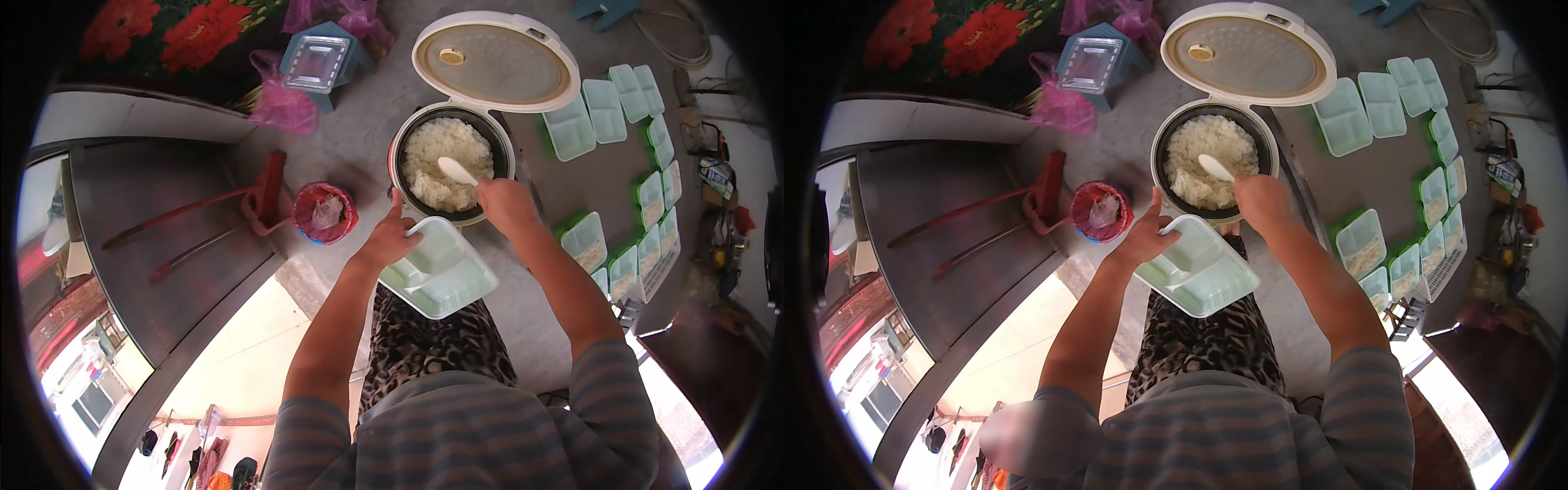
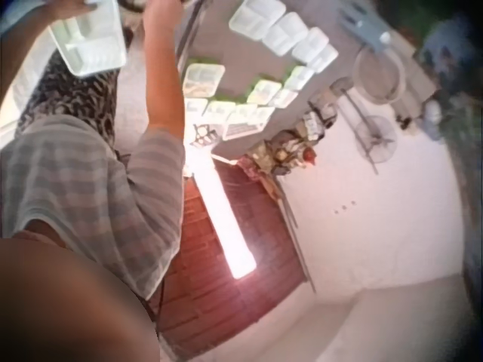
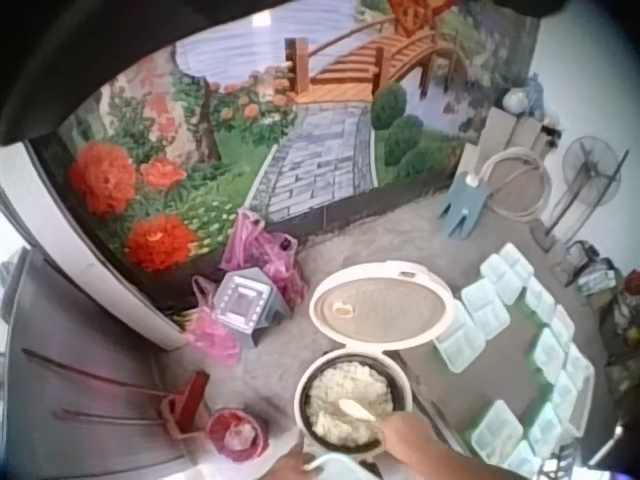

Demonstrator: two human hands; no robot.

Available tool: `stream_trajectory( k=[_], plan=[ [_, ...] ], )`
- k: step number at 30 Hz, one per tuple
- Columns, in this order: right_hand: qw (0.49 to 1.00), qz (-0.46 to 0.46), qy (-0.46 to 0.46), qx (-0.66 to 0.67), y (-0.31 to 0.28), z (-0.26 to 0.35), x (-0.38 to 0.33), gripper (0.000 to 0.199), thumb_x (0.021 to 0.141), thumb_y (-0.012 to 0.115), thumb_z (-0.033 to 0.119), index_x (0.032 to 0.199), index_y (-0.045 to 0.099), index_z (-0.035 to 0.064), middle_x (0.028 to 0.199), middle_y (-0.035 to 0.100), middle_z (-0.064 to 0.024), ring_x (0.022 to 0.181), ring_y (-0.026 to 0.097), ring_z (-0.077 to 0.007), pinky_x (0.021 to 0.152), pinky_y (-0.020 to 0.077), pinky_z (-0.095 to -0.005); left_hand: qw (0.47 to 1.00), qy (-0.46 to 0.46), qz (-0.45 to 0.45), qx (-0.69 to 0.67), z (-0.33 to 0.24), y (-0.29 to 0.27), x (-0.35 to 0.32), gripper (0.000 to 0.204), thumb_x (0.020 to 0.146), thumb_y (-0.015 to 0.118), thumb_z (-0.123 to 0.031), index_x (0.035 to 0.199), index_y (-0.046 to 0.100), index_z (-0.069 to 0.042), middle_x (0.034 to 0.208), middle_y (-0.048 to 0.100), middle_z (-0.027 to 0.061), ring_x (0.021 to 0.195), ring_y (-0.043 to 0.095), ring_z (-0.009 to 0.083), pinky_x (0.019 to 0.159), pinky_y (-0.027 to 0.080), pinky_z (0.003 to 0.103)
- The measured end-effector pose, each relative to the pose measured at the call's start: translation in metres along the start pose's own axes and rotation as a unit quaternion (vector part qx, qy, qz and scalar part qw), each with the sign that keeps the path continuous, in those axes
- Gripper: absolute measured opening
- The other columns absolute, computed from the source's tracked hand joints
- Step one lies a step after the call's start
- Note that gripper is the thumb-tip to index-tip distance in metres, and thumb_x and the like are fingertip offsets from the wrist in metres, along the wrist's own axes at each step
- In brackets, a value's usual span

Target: The person scoops cooked white rice from a rice cooker pot using a white plastic rice paddle and distributes it into multiple green compartmentalized plastic containers arranged on a table. The person repeatedly fills the containers one by one, moving from the pot to the table and back.

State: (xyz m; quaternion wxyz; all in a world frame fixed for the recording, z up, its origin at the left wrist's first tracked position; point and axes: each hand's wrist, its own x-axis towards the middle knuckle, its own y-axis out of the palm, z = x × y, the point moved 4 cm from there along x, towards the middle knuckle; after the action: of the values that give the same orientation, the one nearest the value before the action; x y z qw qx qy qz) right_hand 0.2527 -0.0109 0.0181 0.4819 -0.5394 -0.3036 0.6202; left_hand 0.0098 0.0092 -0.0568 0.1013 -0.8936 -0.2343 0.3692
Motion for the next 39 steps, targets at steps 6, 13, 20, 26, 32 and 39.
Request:
stream_trajectory(
  k=[6,13,20,26,32,39],
  plan=[
    [0.985,-0.036,0.159,-0.062,0.014,-0.032,0.012,0.011,0.082,0.056,0.008,0.089,0.062,0.0029,0.074,0.066,-0.0164,0.071,0.067,-0.0329,0.060,0.0534,-0.0454,0.999,0.000,-0.014,-0.044,-0.007,0.000,-0.003,0.097,0.082,0.065,-0.021,0.149,-0.003,0.001,0.111,0.066,0.0135,0.098,0.063,0.0267,0.090,0.045,0.032],
    [0.999,-0.004,0.047,0.021,0.014,0.027,0.013,0.013,0.083,0.055,0.009,0.092,0.063,0.0018,0.073,0.066,-0.0148,0.069,0.067,-0.0325,0.061,0.0535,-0.0445,0.928,0.181,-0.187,0.266,0.049,0.021,0.002,0.102,0.084,0.063,-0.021,0.147,-0.013,0.000,0.111,0.067,0.0114,0.097,0.063,0.0266,0.090,0.046,0.032],
    [0.998,0.037,0.004,-0.041,0.012,0.029,0.018,0.014,0.083,0.057,0.012,0.091,0.062,0.0020,0.086,0.066,-0.0167,0.078,0.067,-0.0331,0.063,0.0539,-0.0438,0.998,-0.018,0.014,-0.053,-0.010,-0.003,-0.002,0.101,0.084,0.064,-0.022,0.147,-0.011,0.001,0.110,0.066,0.0125,0.097,0.063,0.0270,0.089,0.046,0.033],
    [0.998,0.040,0.031,-0.032,-0.017,-0.003,0.004,0.015,0.085,0.056,0.015,0.090,0.062,0.0023,0.084,0.067,-0.0183,0.079,0.067,-0.0341,0.065,0.0549,-0.0433,0.998,-0.021,0.001,-0.062,-0.009,-0.006,-0.005,0.064,0.083,0.064,-0.023,0.139,0.040,-0.002,0.145,0.037,0.0195,0.105,0.062,0.0287,0.093,0.045,0.035],
    [0.991,-0.049,0.114,-0.052,0.029,-0.015,0.057,0.018,0.082,0.056,0.009,0.097,0.061,0.0014,0.085,0.067,-0.0185,0.080,0.068,-0.0336,0.062,0.0545,-0.0425,0.999,0.008,-0.012,-0.046,-0.015,-0.004,0.000,0.064,0.083,0.065,-0.023,0.139,0.043,-0.003,0.142,0.044,0.0199,0.103,0.063,0.0287,0.092,0.046,0.035],
    [0.994,0.012,-0.070,-0.077,0.000,0.006,0.003,0.018,0.083,0.056,0.009,0.099,0.063,0.0023,0.084,0.067,-0.0133,0.071,0.066,-0.0313,0.062,0.0538,-0.0414,0.998,-0.024,-0.013,-0.064,-0.013,-0.009,-0.007,0.037,0.083,0.064,-0.024,0.115,0.066,-0.004,0.156,0.010,0.0215,0.112,0.060,0.0314,0.094,0.045,0.037]
  ],
)
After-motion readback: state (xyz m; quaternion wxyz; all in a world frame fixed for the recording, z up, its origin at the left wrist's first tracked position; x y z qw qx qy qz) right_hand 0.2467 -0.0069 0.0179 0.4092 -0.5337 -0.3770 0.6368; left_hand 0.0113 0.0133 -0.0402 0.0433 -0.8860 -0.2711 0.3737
